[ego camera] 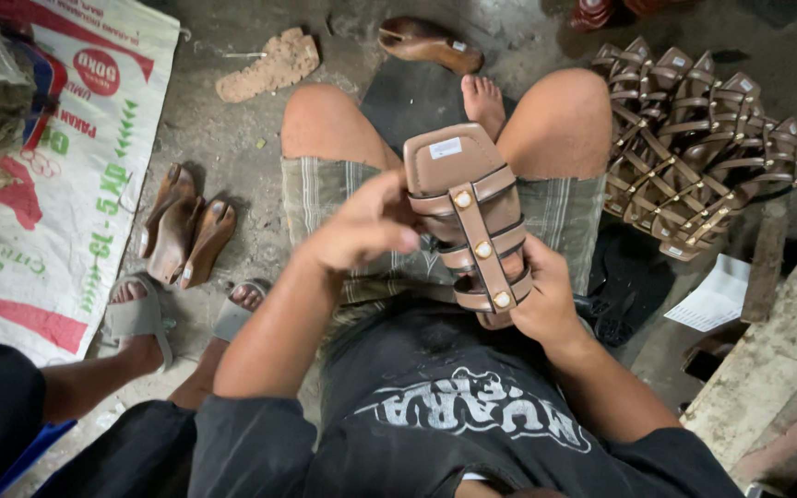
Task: The person sits on the floor and repairs sandals by attaching soles to straps. They use a grinding machine to smooth the sole edges and a knife to trim excess material. The person handles multiple sandals, inspecting and adjusting the fit of the soles.
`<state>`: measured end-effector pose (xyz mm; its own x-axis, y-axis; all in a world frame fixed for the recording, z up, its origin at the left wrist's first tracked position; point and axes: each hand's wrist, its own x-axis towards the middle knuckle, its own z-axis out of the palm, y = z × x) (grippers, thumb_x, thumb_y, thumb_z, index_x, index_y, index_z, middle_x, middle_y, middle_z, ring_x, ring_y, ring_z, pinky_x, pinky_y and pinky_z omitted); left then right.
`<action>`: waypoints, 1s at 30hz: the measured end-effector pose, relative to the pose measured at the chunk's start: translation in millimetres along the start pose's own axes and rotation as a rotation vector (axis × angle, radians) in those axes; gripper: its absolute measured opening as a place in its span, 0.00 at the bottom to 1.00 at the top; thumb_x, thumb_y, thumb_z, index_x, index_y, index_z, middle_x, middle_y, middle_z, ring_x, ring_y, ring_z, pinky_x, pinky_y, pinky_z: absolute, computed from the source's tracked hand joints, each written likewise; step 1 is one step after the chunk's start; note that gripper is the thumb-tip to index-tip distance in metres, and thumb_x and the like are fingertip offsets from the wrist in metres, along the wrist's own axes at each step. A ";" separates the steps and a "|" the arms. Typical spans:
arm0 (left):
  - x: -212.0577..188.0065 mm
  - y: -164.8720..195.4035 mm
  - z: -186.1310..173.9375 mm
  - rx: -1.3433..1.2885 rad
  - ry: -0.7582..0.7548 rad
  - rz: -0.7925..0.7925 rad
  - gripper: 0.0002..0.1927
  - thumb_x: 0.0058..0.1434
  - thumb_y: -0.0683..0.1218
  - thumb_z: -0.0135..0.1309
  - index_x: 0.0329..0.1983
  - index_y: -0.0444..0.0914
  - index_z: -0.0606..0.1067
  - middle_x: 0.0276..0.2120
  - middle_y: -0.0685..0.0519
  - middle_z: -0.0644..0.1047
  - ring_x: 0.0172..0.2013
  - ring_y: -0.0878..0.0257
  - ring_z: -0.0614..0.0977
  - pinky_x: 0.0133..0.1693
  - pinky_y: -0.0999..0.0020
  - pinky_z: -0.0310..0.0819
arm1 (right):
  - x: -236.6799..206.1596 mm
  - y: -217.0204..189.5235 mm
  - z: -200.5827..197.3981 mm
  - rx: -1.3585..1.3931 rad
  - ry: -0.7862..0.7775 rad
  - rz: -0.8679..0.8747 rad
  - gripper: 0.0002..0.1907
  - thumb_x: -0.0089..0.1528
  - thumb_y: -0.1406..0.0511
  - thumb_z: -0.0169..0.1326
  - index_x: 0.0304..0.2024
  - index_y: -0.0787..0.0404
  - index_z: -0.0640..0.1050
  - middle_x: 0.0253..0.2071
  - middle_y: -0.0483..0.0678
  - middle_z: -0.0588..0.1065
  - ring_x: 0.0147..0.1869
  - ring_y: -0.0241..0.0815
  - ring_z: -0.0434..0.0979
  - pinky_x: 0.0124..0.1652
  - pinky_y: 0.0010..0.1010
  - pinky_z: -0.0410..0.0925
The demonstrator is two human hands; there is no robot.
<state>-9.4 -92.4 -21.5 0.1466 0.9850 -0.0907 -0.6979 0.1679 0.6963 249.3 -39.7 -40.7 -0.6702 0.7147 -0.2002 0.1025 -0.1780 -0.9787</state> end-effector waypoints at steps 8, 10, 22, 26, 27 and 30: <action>20.2 16.1 4.9 0.340 0.122 0.043 0.20 0.71 0.47 0.57 0.59 0.29 0.76 0.51 0.50 0.82 0.54 0.64 0.81 0.60 0.67 0.75 | -1.1 -2.2 8.9 -0.037 -0.047 -0.016 0.20 0.60 0.72 0.62 0.54 0.67 0.76 0.47 0.46 0.80 0.50 0.34 0.79 0.51 0.28 0.74; 20.6 14.3 5.5 0.365 0.128 0.056 0.18 0.71 0.46 0.56 0.58 0.29 0.76 0.50 0.51 0.82 0.53 0.65 0.82 0.59 0.68 0.76 | -0.3 -3.9 9.5 0.007 -0.067 0.030 0.18 0.60 0.72 0.62 0.53 0.67 0.76 0.45 0.47 0.81 0.48 0.35 0.81 0.50 0.29 0.76; 51.2 64.3 -38.0 0.028 0.500 0.021 0.23 0.65 0.52 0.53 0.57 0.32 0.76 0.46 0.51 0.83 0.46 0.59 0.83 0.51 0.62 0.79 | 14.7 -1.4 -43.8 -0.009 -0.051 0.251 0.25 0.66 0.62 0.56 0.62 0.69 0.71 0.42 0.51 0.77 0.44 0.38 0.79 0.43 0.30 0.75; 107.3 54.2 -79.4 -0.155 0.621 0.207 0.36 0.66 0.67 0.41 0.64 0.37 0.70 0.49 0.52 0.80 0.42 0.61 0.82 0.44 0.61 0.81 | 105.8 -3.6 -56.8 0.167 0.047 0.110 0.23 0.69 0.65 0.53 0.64 0.72 0.71 0.47 0.51 0.75 0.46 0.42 0.77 0.42 0.35 0.74; 117.4 46.9 -88.8 -0.087 0.617 0.303 0.38 0.66 0.69 0.39 0.66 0.39 0.68 0.49 0.53 0.79 0.40 0.63 0.81 0.41 0.61 0.80 | 144.1 -7.8 -58.2 0.302 0.030 0.113 0.24 0.66 0.65 0.51 0.63 0.69 0.68 0.51 0.50 0.77 0.50 0.44 0.82 0.44 0.39 0.79; 137.4 26.7 -108.0 0.120 0.649 0.252 0.33 0.73 0.66 0.42 0.62 0.34 0.69 0.50 0.44 0.82 0.39 0.63 0.81 0.40 0.67 0.74 | 263.4 -25.4 -52.9 0.253 0.065 0.118 0.20 0.72 0.66 0.49 0.64 0.70 0.69 0.52 0.53 0.78 0.49 0.47 0.82 0.46 0.39 0.77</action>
<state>-83.6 51.7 -92.3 -0.4835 0.8236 -0.2965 -0.5676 -0.0371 0.8225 109.0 188.9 -71.0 -0.6154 0.7194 -0.3222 -0.0152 -0.4196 -0.9076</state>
